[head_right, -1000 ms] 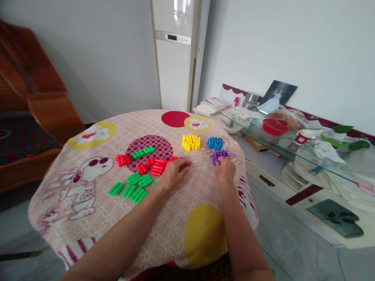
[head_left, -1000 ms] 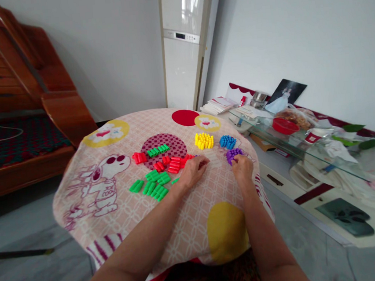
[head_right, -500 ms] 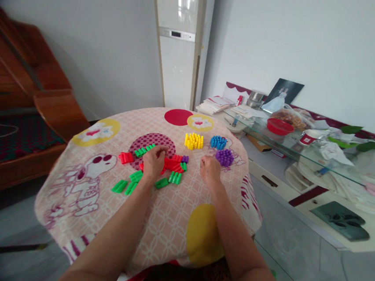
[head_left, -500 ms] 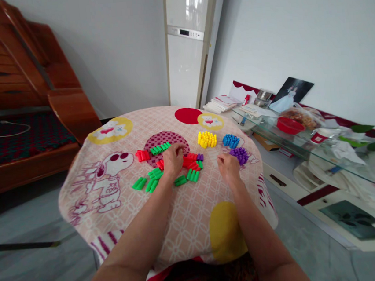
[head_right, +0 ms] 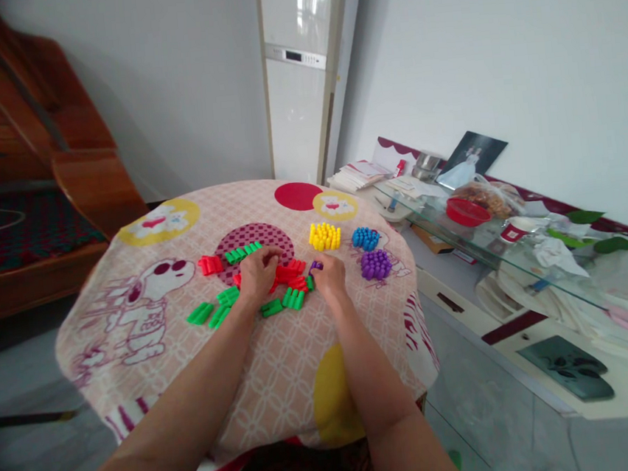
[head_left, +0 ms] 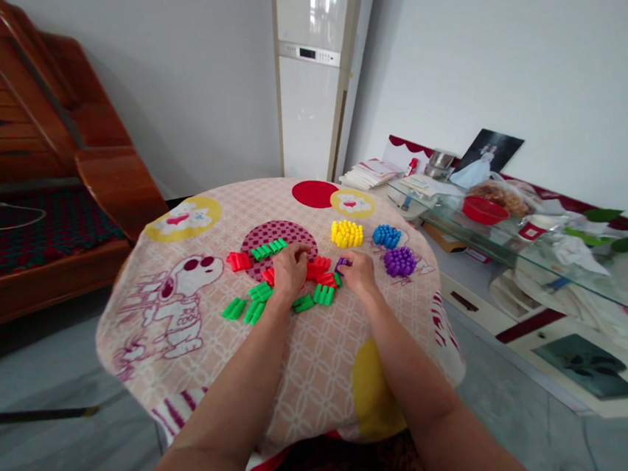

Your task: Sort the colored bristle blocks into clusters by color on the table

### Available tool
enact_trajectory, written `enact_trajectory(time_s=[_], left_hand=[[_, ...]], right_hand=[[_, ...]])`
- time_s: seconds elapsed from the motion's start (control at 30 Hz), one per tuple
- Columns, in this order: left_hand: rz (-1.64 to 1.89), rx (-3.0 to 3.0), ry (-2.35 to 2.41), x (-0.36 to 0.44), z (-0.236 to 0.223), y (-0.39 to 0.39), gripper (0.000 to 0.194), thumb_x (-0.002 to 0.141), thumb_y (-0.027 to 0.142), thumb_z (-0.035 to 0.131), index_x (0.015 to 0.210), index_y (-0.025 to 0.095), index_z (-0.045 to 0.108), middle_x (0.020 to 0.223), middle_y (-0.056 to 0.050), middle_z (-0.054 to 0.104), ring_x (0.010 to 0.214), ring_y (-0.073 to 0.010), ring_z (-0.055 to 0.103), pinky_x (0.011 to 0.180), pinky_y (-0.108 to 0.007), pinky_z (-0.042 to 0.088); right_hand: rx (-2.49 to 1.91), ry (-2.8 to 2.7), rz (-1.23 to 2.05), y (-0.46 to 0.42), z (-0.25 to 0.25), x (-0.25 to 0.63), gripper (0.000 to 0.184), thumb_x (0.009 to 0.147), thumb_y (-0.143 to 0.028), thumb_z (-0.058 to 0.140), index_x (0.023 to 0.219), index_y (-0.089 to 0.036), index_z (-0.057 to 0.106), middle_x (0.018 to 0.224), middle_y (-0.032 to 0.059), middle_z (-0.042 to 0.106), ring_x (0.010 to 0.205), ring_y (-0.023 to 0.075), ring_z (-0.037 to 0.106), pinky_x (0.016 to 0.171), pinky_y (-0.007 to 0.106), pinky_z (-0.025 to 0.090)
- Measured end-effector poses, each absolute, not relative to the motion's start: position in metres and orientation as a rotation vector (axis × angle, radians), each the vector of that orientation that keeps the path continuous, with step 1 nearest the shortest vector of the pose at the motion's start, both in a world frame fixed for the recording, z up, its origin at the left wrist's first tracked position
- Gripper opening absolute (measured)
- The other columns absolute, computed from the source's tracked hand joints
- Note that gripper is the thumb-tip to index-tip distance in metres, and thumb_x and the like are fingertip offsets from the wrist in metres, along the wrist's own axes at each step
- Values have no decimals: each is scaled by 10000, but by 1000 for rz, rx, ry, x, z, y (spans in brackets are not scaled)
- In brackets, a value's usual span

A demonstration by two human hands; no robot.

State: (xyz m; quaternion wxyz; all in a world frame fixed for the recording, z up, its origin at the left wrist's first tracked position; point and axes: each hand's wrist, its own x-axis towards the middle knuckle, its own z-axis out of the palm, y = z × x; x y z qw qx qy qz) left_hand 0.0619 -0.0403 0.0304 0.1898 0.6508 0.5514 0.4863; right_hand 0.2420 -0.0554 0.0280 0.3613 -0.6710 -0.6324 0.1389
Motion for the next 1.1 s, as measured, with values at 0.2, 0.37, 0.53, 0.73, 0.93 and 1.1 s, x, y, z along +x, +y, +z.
enact_trajectory(time_s=[0.2, 0.37, 0.53, 0.73, 0.93, 1.1], left_hand=[[1352, 1834, 1545, 63, 31, -42, 291, 818, 141, 502, 958, 170, 756, 954, -63, 777, 816, -192, 682, 803, -280, 532], [1370, 1831, 1540, 65, 32, -43, 272, 809, 124, 519, 929, 172, 758, 929, -61, 771, 819, -188, 682, 834, -282, 530], [1383, 1841, 1529, 66, 32, -43, 276, 816, 135, 514, 933, 167, 763, 938, -70, 775, 822, -196, 684, 850, -293, 528], [1354, 1843, 1546, 65, 34, -45, 277, 809, 154, 522, 936, 182, 768, 930, -58, 781, 807, -197, 680, 828, -287, 536], [1357, 1832, 1543, 65, 32, -44, 288, 810, 154, 519, 953, 179, 768, 928, -55, 780, 789, -191, 673, 799, -277, 535], [1396, 1814, 1552, 62, 30, -40, 281, 806, 153, 522, 935, 175, 771, 913, -63, 774, 794, -196, 683, 796, -285, 533]], right_hand=[[-1623, -1379, 264, -92, 19, 296, 282, 690, -277, 577, 872, -199, 778, 869, 61, 779, 792, 230, 691, 807, 352, 544], [-1741, -1392, 1, -122, 22, 349, 299, 703, -264, 552, 874, -193, 785, 913, 93, 770, 823, 244, 672, 847, 378, 525], [-1866, -1442, -136, -128, 24, 374, 333, 725, -236, 525, 907, -162, 793, 892, 123, 750, 803, 246, 648, 814, 373, 502], [-1868, -1436, -154, -116, 16, 377, 309, 707, -223, 542, 889, -168, 785, 888, 118, 756, 806, 235, 641, 836, 364, 498], [-1786, -1309, -86, -116, 10, 378, 328, 711, -264, 550, 936, -135, 750, 919, 131, 758, 779, 243, 666, 826, 399, 532], [-1767, -1214, -91, -127, 15, 371, 355, 712, -293, 546, 950, -115, 740, 909, 146, 746, 771, 251, 676, 815, 403, 540]])
